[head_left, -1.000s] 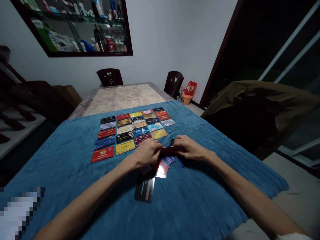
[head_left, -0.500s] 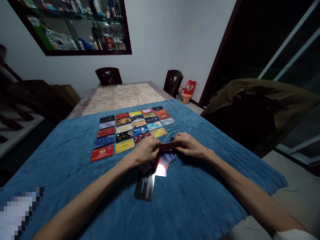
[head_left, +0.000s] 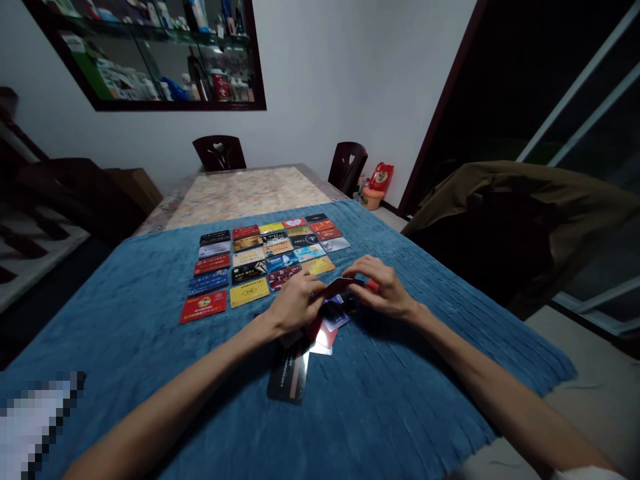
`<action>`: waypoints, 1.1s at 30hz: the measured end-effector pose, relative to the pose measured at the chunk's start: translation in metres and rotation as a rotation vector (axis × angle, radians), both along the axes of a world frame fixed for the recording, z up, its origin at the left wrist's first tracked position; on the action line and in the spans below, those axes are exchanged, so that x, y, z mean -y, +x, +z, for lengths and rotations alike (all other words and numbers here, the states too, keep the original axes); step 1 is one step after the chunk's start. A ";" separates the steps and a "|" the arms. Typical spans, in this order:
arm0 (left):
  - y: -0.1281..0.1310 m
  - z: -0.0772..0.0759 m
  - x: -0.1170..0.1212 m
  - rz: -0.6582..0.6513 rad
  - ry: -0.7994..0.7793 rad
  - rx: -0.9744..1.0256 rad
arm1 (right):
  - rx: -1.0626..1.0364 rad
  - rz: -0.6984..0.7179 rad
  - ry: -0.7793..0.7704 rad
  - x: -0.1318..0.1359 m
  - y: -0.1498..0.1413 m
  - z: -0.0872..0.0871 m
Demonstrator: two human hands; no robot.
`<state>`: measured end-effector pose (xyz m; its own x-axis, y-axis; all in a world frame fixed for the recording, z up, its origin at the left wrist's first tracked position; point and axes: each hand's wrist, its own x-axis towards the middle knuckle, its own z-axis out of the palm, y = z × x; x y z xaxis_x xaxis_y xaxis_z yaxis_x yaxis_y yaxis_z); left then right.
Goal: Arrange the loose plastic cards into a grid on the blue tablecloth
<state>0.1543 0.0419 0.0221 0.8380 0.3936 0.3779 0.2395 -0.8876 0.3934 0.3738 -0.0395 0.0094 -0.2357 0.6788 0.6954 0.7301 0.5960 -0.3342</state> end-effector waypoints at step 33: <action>-0.002 -0.013 -0.001 0.107 0.052 0.091 | 0.141 -0.056 -0.077 -0.005 0.000 -0.020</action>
<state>0.1523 0.0432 0.0094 0.7539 0.4569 0.4721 0.2994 -0.8785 0.3722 0.3742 -0.0341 -0.0104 -0.2878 0.7435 0.6036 0.8044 0.5297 -0.2689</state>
